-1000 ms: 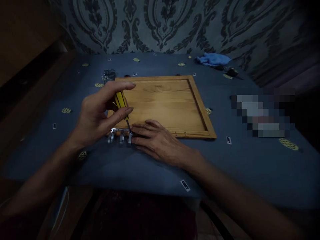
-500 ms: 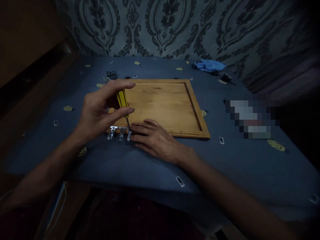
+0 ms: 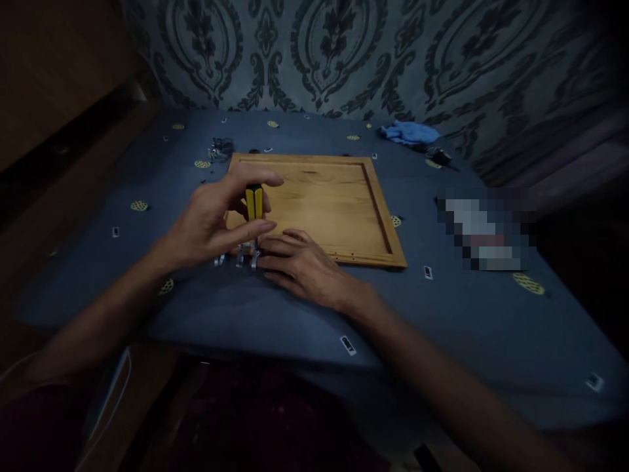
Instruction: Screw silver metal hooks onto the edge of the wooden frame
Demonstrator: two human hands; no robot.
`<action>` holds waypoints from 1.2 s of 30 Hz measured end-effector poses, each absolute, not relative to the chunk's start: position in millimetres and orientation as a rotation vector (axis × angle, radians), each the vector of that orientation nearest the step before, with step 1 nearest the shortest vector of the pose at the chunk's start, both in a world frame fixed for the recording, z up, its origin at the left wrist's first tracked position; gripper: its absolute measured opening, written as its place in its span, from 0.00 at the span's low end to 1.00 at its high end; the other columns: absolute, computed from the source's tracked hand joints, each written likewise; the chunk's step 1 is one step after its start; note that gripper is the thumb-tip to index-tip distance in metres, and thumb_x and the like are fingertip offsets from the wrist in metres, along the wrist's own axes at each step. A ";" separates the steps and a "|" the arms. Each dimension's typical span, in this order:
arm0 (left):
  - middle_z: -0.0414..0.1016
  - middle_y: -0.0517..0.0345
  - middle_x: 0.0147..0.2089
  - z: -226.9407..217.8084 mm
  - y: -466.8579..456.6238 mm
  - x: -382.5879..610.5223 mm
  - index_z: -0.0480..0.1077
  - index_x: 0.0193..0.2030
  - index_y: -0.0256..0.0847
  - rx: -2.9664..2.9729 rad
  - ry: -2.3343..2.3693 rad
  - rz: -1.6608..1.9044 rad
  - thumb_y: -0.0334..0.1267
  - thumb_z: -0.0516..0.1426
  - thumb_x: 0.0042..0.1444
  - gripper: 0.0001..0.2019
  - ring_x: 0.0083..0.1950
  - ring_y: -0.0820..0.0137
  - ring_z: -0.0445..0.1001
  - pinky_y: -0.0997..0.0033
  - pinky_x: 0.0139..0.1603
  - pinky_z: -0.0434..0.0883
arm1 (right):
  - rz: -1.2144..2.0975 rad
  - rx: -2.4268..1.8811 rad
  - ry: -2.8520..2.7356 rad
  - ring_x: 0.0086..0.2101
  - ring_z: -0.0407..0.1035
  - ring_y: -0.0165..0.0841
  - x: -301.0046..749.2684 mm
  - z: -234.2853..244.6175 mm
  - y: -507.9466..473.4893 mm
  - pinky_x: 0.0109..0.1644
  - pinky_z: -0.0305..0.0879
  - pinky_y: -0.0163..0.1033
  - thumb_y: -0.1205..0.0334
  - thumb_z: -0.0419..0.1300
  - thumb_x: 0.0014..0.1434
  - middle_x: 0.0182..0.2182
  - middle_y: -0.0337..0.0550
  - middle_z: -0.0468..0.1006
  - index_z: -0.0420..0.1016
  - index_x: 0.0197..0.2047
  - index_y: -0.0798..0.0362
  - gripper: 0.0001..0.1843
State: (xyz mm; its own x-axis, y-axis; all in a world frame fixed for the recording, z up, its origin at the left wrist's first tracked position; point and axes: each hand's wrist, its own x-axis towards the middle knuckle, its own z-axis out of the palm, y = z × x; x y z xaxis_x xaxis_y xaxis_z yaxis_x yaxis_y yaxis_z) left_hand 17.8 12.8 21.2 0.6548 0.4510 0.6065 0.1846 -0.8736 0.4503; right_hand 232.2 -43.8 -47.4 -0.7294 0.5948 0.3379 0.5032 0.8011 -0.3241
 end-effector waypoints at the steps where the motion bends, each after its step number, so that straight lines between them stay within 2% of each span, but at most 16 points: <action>1: 0.77 0.53 0.56 19.6 12.7 18.4 0.67 0.62 0.44 2.552 0.507 1.074 0.38 0.63 0.63 0.22 0.47 0.70 0.80 0.72 0.42 0.80 | 0.295 -0.827 -2.555 0.60 0.69 0.40 231.9 -47.2 -43.9 0.66 0.57 0.52 0.61 0.56 0.71 0.58 0.50 0.78 0.77 0.55 0.51 0.13; 6: 0.78 0.54 0.58 17.4 7.4 19.5 0.70 0.61 0.44 2.550 0.591 1.150 0.40 0.65 0.62 0.21 0.57 0.66 0.78 0.71 0.48 0.79 | 0.326 -0.841 -2.550 0.62 0.67 0.42 232.1 -44.9 -45.1 0.67 0.57 0.55 0.62 0.56 0.71 0.60 0.51 0.77 0.78 0.55 0.51 0.13; 9: 0.78 0.55 0.56 17.7 4.2 20.7 0.70 0.60 0.44 2.493 0.675 1.179 0.42 0.65 0.61 0.21 0.51 0.68 0.79 0.71 0.46 0.79 | 0.344 -0.851 -2.555 0.63 0.67 0.42 232.0 -42.6 -45.9 0.68 0.56 0.56 0.62 0.56 0.71 0.60 0.51 0.76 0.78 0.54 0.52 0.13; 12: 0.79 0.58 0.45 17.5 4.0 22.3 0.71 0.58 0.44 2.399 0.702 1.188 0.44 0.66 0.59 0.22 0.41 0.71 0.79 0.72 0.40 0.79 | 0.358 -0.870 -2.572 0.63 0.67 0.42 230.9 -40.8 -46.3 0.68 0.57 0.55 0.62 0.56 0.71 0.60 0.51 0.77 0.78 0.54 0.52 0.13; 15: 0.78 0.60 0.39 19.4 5.9 22.3 0.72 0.54 0.44 2.277 0.678 1.152 0.43 0.67 0.57 0.19 0.38 0.71 0.81 0.72 0.40 0.81 | 0.348 -0.886 -2.566 0.63 0.67 0.41 230.3 -41.4 -46.4 0.67 0.58 0.56 0.61 0.55 0.72 0.61 0.52 0.76 0.78 0.54 0.51 0.13; 20: 0.79 0.58 0.42 28.1 10.1 18.4 0.73 0.52 0.43 2.175 0.624 1.029 0.40 0.67 0.58 0.17 0.41 0.70 0.83 0.71 0.45 0.83 | 0.305 -0.863 -2.541 0.63 0.68 0.42 231.5 -44.3 -46.7 0.66 0.60 0.57 0.61 0.54 0.72 0.60 0.52 0.77 0.78 0.55 0.51 0.15; 24: 0.78 0.55 0.46 31.7 14.1 16.5 0.73 0.53 0.43 2.206 0.583 0.981 0.41 0.65 0.60 0.15 0.41 0.69 0.83 0.71 0.43 0.83 | 0.286 -0.877 -2.536 0.63 0.68 0.42 231.9 -43.6 -47.5 0.67 0.60 0.57 0.62 0.53 0.73 0.59 0.51 0.78 0.78 0.56 0.52 0.16; 29: 0.78 0.57 0.44 31.7 15.7 17.1 0.71 0.56 0.43 2.353 0.616 0.978 0.38 0.63 0.62 0.17 0.38 0.72 0.80 0.75 0.40 0.80 | 0.246 -0.861 -2.514 0.62 0.68 0.43 230.9 -43.9 -47.3 0.66 0.61 0.56 0.60 0.52 0.73 0.59 0.49 0.79 0.78 0.56 0.52 0.16; 31: 0.78 0.56 0.47 31.9 15.5 17.6 0.72 0.56 0.43 2.392 0.642 0.996 0.38 0.64 0.61 0.17 0.39 0.73 0.78 0.76 0.40 0.80 | 0.228 -0.837 -2.514 0.62 0.68 0.42 231.0 -44.5 -46.8 0.66 0.61 0.54 0.61 0.52 0.73 0.58 0.49 0.80 0.79 0.55 0.52 0.16; 36: 0.80 0.57 0.46 32.1 16.3 15.5 0.75 0.56 0.46 2.405 0.651 1.070 0.43 0.67 0.57 0.20 0.38 0.72 0.78 0.74 0.37 0.80 | 0.228 -0.838 -2.527 0.63 0.67 0.41 232.1 -46.0 -46.3 0.66 0.61 0.53 0.60 0.53 0.73 0.59 0.47 0.79 0.78 0.57 0.50 0.15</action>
